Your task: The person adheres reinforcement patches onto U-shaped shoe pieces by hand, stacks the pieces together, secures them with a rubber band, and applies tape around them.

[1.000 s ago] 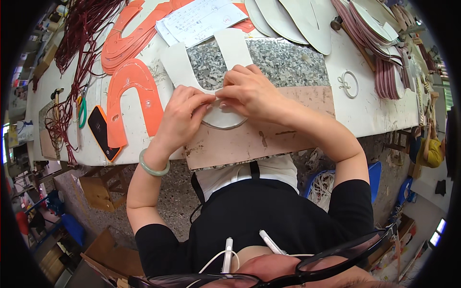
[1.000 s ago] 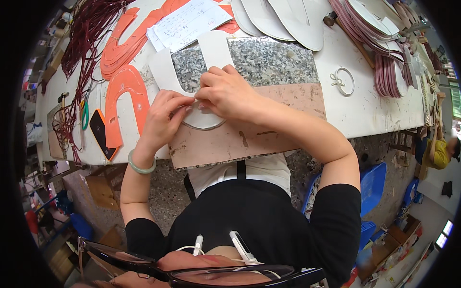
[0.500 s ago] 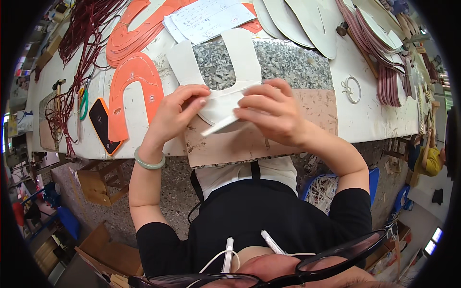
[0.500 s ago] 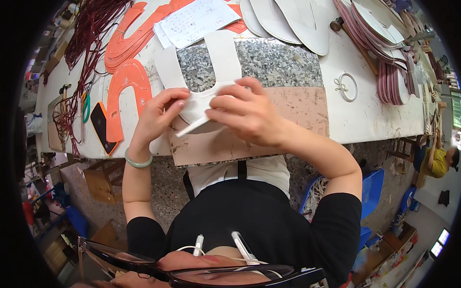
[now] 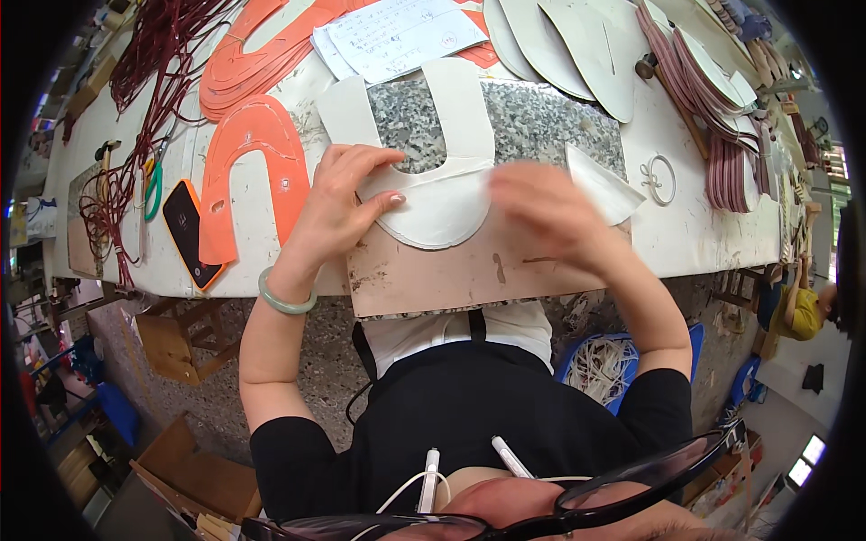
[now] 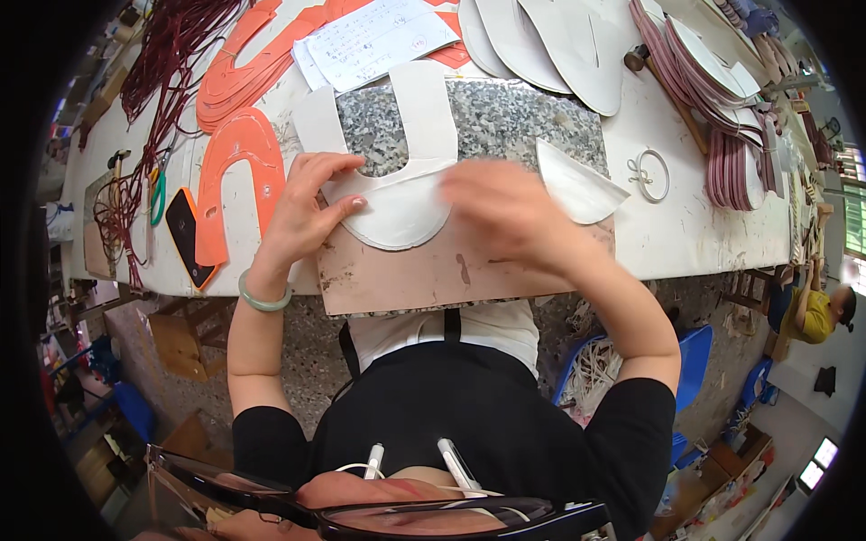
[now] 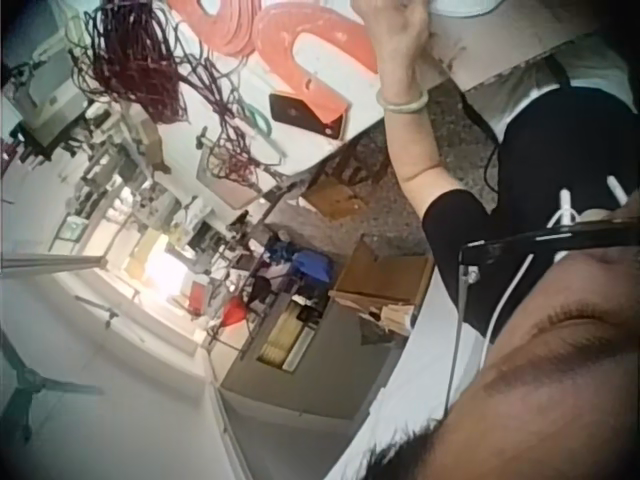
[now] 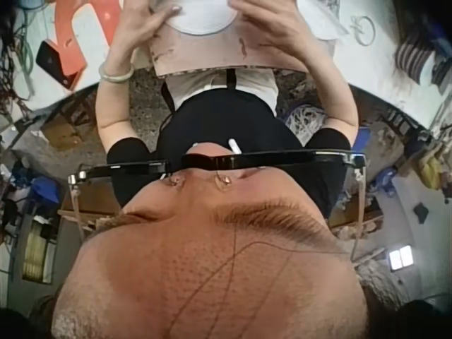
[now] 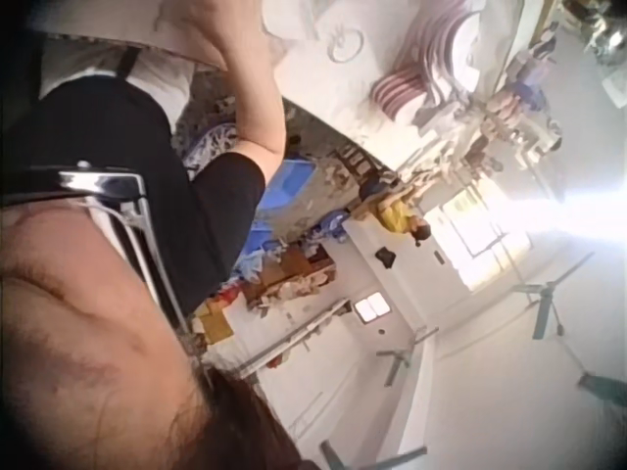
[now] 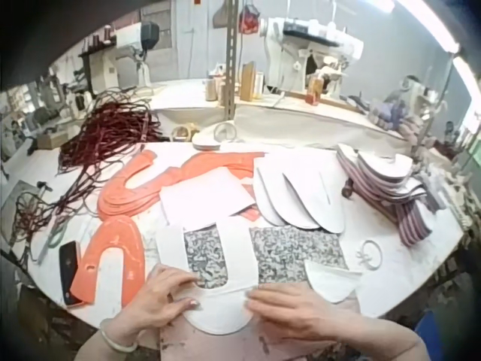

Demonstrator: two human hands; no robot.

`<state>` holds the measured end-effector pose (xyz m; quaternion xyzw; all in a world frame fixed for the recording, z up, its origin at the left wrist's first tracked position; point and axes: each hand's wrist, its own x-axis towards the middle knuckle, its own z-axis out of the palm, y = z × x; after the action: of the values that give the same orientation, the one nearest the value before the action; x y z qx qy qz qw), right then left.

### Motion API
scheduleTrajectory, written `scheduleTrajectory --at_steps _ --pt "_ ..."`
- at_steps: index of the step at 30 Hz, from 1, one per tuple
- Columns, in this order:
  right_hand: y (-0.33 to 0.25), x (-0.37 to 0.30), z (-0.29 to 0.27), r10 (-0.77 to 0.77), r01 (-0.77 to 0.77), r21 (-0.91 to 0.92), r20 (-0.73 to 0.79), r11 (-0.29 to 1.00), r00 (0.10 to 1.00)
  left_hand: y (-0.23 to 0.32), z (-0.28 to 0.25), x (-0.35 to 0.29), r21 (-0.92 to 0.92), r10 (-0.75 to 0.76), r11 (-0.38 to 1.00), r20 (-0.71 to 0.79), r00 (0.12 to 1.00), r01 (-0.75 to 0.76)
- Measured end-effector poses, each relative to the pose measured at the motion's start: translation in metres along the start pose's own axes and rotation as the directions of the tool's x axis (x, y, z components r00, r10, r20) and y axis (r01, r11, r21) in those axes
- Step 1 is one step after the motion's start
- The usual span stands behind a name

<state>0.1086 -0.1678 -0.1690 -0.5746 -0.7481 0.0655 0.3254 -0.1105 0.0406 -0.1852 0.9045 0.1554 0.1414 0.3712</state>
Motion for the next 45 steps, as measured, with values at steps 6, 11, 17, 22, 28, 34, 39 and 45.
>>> scheduleTrajectory --at_steps 6,11,17,22,28,34,39,45 --pt "-0.013 0.010 0.028 0.015 0.085 -0.218 0.419 0.972 0.908 -0.004 0.004 -0.007 0.032 0.025 0.999 -0.058 0.998 -0.023" --pt "0.007 -0.005 0.009 0.193 -0.186 -0.145 0.040 0.972 0.980 -0.005 0.003 -0.006 -0.003 0.019 1.000 -0.050 0.999 -0.019" --pt "0.015 0.036 0.023 0.275 -0.276 0.067 0.030 0.959 0.961 -0.002 0.003 -0.004 0.070 0.057 0.996 -0.033 0.998 -0.055" --pt "0.013 0.040 0.028 0.239 -0.238 -0.048 0.009 0.970 0.971 -0.003 0.000 0.002 -0.023 0.003 1.000 -0.002 1.000 -0.003" --pt "-0.009 0.014 0.009 0.087 -0.087 -0.008 0.075 0.996 0.993 -0.005 0.000 0.002 0.000 0.013 1.000 -0.005 1.000 -0.013" --pt "-0.041 -0.029 -0.035 -0.046 -0.159 0.378 0.479 0.912 0.876 0.008 0.001 0.008 0.147 0.014 0.989 0.018 1.000 -0.016" --pt "-0.042 -0.061 -0.061 -0.009 -0.482 0.464 0.728 0.743 0.686 0.031 0.019 0.013 0.339 0.147 0.933 -0.044 0.988 -0.123" --pt "0.000 -0.017 -0.027 0.442 -0.470 0.264 0.162 0.842 0.882 0.036 0.043 0.031 0.241 0.202 0.952 -0.038 0.979 -0.188"
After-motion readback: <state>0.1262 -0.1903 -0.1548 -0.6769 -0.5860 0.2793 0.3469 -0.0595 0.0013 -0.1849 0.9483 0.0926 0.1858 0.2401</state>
